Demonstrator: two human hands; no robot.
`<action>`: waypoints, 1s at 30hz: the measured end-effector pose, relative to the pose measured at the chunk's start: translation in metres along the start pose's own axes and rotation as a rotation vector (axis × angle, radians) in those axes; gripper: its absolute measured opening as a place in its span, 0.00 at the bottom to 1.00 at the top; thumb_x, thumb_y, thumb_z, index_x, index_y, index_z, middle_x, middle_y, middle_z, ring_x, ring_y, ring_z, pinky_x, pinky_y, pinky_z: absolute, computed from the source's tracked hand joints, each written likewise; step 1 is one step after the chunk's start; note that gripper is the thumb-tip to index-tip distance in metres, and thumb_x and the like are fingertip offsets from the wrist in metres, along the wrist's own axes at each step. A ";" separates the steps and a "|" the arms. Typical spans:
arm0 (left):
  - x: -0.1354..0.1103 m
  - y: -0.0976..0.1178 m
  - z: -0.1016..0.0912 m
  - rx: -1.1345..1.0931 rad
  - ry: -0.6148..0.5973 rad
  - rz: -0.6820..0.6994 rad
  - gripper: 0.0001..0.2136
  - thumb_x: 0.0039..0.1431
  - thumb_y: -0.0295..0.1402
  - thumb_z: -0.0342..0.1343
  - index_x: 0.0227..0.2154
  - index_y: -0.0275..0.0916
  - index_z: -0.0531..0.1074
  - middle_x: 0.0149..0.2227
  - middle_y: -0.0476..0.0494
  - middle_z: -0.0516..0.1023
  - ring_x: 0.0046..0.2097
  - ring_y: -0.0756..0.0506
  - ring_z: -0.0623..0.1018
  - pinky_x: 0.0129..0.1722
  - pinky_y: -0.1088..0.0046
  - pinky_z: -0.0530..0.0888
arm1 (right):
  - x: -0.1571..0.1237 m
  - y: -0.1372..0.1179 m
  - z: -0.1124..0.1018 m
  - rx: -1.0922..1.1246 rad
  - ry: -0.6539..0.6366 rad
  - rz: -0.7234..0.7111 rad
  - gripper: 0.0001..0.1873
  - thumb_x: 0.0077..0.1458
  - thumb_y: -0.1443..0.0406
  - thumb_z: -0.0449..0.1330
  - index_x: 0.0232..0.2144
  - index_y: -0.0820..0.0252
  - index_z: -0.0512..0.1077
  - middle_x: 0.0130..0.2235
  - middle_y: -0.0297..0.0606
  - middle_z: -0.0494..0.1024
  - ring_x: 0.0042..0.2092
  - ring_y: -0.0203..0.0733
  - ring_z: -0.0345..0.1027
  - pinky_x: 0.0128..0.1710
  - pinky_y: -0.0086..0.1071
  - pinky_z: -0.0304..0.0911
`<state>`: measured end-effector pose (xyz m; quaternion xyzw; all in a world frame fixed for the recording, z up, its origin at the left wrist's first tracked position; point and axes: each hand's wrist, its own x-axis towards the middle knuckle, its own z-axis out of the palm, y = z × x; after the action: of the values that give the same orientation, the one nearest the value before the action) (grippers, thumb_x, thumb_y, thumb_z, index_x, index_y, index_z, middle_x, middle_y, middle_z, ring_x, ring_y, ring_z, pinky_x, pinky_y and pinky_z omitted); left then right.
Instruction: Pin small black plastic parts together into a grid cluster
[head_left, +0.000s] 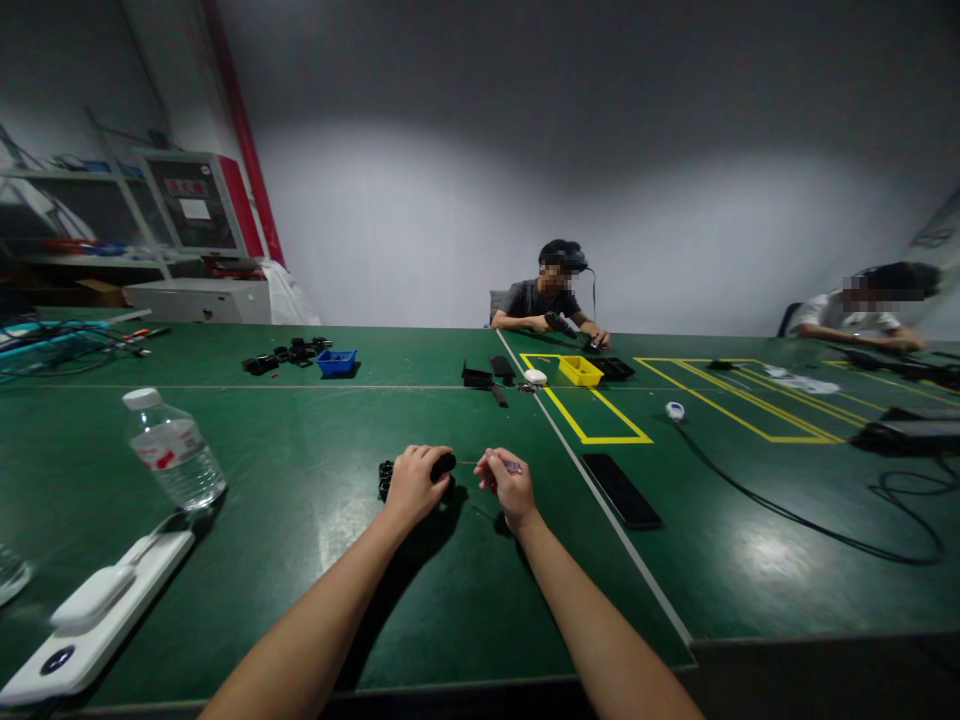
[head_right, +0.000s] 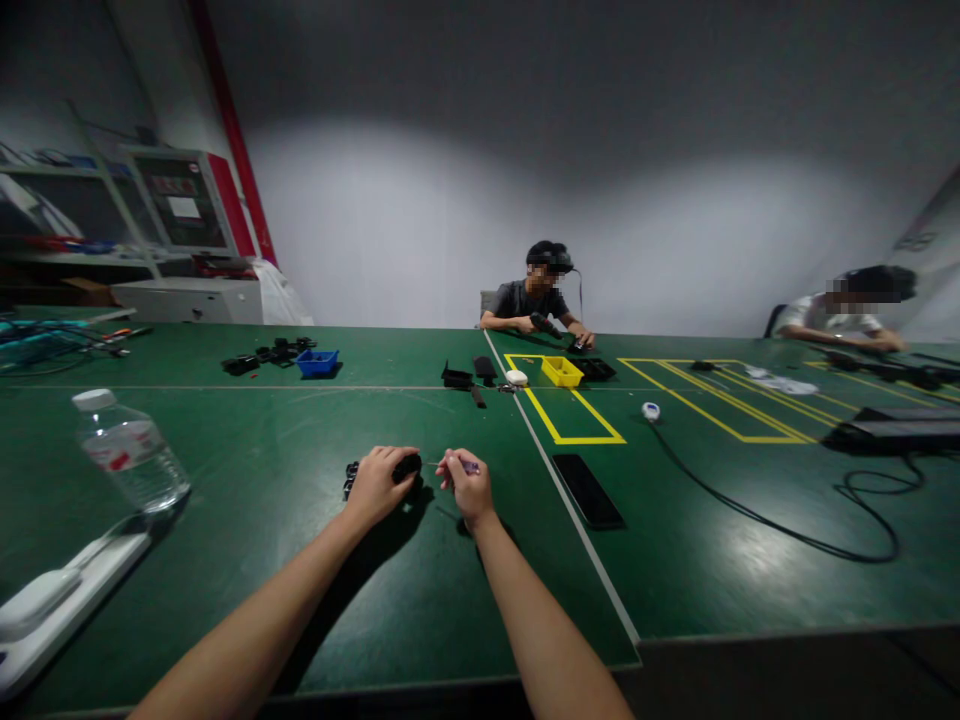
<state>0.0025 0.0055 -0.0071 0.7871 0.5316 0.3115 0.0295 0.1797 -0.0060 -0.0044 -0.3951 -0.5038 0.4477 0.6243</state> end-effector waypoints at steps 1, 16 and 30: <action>0.000 0.000 0.000 -0.002 -0.003 -0.002 0.17 0.54 0.31 0.58 0.48 0.46 0.73 0.45 0.46 0.77 0.49 0.41 0.70 0.48 0.65 0.66 | 0.000 0.000 0.000 -0.007 -0.007 0.000 0.20 0.51 0.49 0.60 0.22 0.60 0.71 0.21 0.34 0.74 0.19 0.31 0.63 0.17 0.25 0.57; 0.000 0.005 -0.003 -0.036 -0.014 0.028 0.18 0.54 0.30 0.58 0.49 0.47 0.72 0.45 0.46 0.78 0.47 0.41 0.72 0.46 0.65 0.67 | -0.002 0.000 0.004 -0.111 -0.083 -0.009 0.16 0.50 0.52 0.61 0.24 0.60 0.73 0.24 0.35 0.77 0.19 0.33 0.64 0.18 0.27 0.57; -0.001 0.007 -0.003 -0.052 -0.033 0.074 0.18 0.54 0.30 0.58 0.49 0.46 0.72 0.44 0.46 0.78 0.46 0.42 0.72 0.47 0.66 0.67 | -0.001 0.010 0.001 -0.199 -0.130 -0.082 0.13 0.53 0.55 0.59 0.25 0.59 0.72 0.26 0.34 0.76 0.21 0.35 0.66 0.23 0.28 0.61</action>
<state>0.0058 0.0007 -0.0024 0.8102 0.4932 0.3130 0.0474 0.1770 -0.0037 -0.0136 -0.4043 -0.6009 0.3942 0.5657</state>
